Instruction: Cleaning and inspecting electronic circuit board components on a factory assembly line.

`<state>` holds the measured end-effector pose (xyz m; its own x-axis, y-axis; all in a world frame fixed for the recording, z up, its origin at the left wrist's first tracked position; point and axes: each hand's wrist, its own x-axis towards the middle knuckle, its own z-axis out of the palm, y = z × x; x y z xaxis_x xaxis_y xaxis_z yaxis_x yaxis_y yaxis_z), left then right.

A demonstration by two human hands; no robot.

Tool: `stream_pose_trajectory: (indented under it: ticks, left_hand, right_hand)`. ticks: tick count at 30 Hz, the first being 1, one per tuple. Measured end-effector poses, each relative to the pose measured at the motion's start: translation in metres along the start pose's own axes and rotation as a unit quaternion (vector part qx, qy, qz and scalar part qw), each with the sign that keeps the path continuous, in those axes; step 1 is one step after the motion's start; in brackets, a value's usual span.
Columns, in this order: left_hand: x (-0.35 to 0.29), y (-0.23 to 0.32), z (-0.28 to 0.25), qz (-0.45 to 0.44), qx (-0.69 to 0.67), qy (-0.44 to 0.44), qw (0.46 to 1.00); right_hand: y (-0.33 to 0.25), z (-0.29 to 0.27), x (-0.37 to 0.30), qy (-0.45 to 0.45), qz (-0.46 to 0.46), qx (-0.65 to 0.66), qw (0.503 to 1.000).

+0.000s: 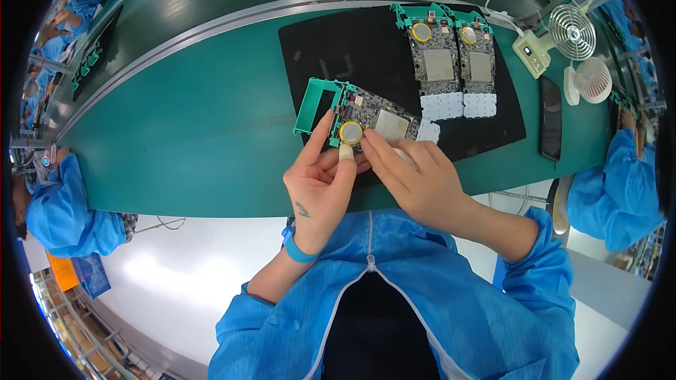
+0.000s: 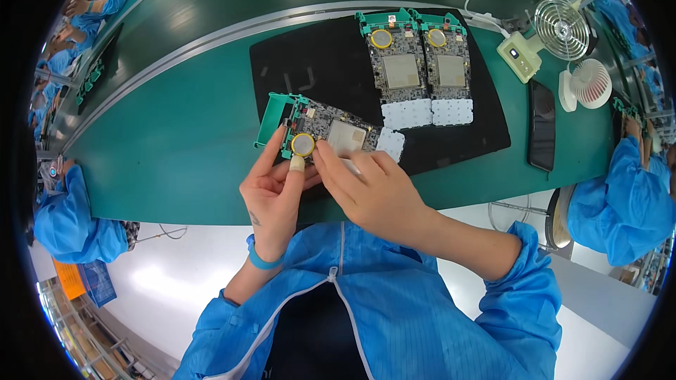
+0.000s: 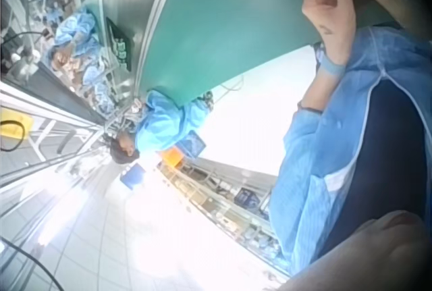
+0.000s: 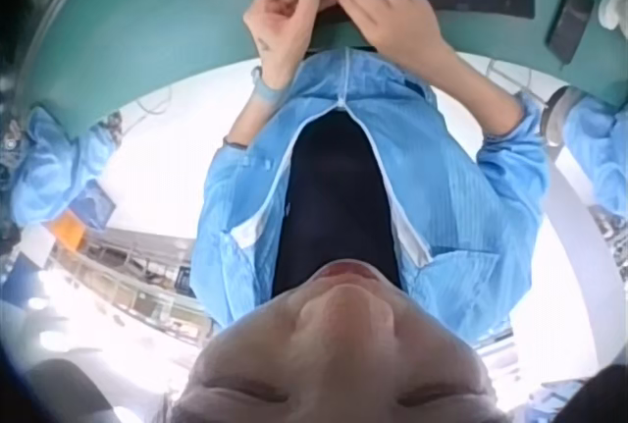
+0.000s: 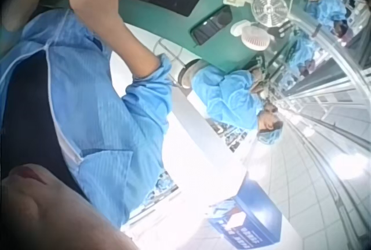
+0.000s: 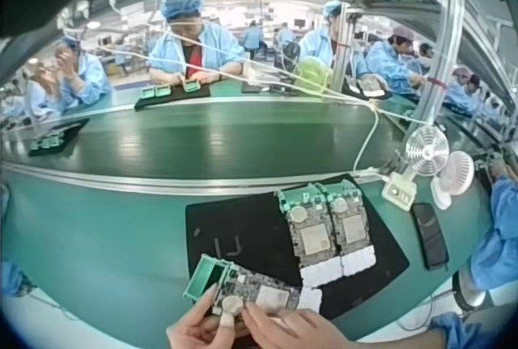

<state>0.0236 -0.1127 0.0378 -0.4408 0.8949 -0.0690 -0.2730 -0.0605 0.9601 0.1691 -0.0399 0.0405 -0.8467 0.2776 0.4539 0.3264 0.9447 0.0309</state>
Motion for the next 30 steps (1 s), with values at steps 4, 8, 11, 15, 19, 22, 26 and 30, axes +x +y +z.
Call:
stream_pose_trajectory:
  ticks: [4,8,11,15,19,22,26,30]
  left_hand:
    - [0.0,0.0,0.0,-0.001,0.014,0.009,1.0]
    - [0.0,0.002,-0.001,0.001,0.023,0.005,1.0]
    - [0.0,0.002,-0.002,-0.011,0.027,-0.001,1.0]
    - [0.0,0.012,-0.002,-0.058,0.025,-0.022,0.998]
    - [0.004,0.02,0.001,-0.085,0.039,-0.051,0.994]
    - [0.008,0.019,0.005,-0.102,0.024,-0.058,0.993]
    - [0.011,0.012,0.008,-0.067,0.032,-0.054,0.996]
    - [0.013,0.007,0.012,-0.048,0.042,-0.043,0.997]
  right_hand:
    - [0.005,0.001,0.004,0.01,0.005,0.026,1.0]
    - [0.003,0.0,0.009,0.068,0.049,0.134,0.987]
    - [0.005,0.001,0.004,0.052,0.063,0.13,0.988]
    - [0.005,-0.007,0.003,0.033,0.087,0.134,0.987]
    - [0.006,-0.006,-0.002,0.032,0.099,0.11,0.988]
    - [0.007,-0.005,-0.003,0.036,0.107,0.113,0.987]
    - [0.006,-0.007,-0.002,0.026,0.124,0.124,0.984]
    - [0.005,-0.006,-0.002,0.023,0.187,0.203,0.961]
